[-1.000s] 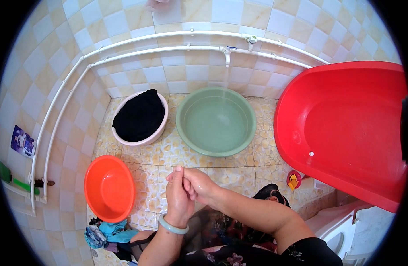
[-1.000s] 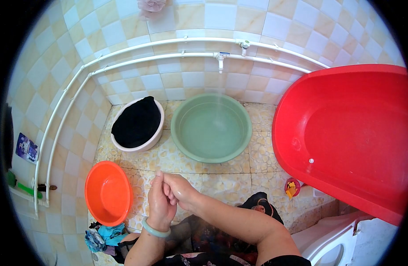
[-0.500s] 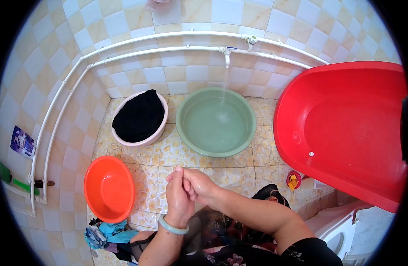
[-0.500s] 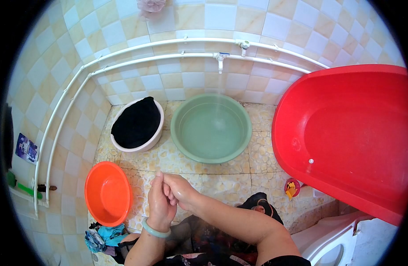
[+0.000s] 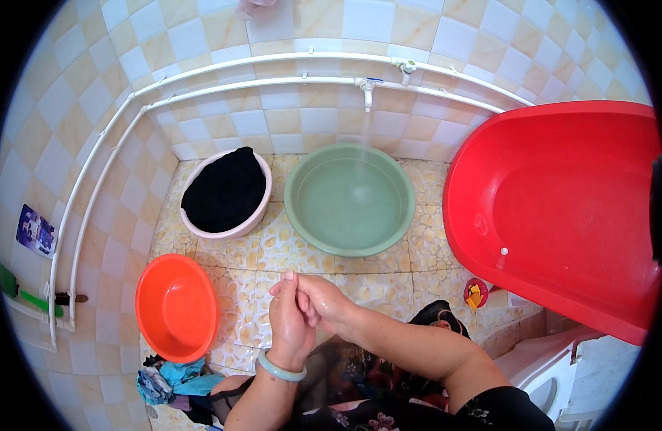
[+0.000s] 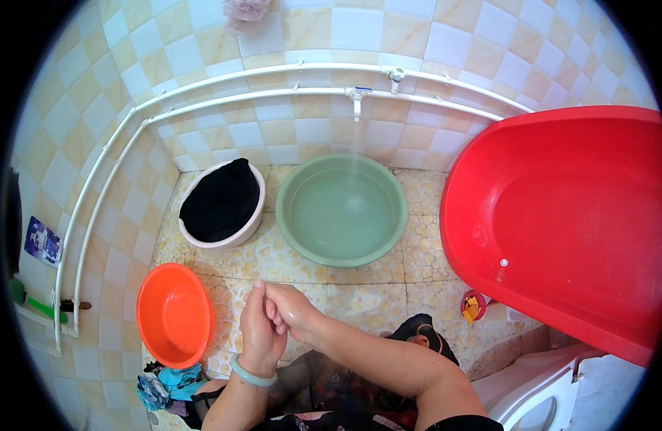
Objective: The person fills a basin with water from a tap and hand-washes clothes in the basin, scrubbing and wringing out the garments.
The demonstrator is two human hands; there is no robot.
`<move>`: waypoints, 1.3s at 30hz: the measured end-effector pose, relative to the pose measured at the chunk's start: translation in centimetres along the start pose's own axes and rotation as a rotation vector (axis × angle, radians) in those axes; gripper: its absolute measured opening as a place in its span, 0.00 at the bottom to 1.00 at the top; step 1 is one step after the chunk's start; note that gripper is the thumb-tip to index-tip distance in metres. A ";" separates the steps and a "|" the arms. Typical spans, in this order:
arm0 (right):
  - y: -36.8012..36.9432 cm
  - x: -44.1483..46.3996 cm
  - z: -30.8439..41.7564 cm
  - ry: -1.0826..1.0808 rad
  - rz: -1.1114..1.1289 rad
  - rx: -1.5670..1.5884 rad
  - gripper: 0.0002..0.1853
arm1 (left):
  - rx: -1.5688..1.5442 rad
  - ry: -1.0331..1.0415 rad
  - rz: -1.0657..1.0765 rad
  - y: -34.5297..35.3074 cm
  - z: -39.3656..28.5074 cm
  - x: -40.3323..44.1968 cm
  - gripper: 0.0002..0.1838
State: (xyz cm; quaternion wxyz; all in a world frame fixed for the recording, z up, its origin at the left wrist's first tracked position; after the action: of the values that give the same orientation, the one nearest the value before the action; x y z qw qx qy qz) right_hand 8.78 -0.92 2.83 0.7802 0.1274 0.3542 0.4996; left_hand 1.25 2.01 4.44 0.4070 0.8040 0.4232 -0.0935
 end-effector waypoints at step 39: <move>0.2 -0.2 0.5 0.013 0.003 -0.003 0.21 | 0.026 0.011 0.010 -0.3 0.2 0.3 0.27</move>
State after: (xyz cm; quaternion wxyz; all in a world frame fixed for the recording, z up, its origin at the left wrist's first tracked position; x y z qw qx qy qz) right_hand 8.94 -0.93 3.34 0.7773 0.1237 0.3584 0.5021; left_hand 1.26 2.13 3.96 0.3950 0.8118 0.4200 -0.0925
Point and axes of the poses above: each hand's wrist, its own x-axis towards the middle knuckle, its own y-axis out of the palm, z = x × y, the point moved 1 cm from there along x, towards the middle knuckle, and after that the axes turned 8 degrees about -y, right-handed, at the moved point
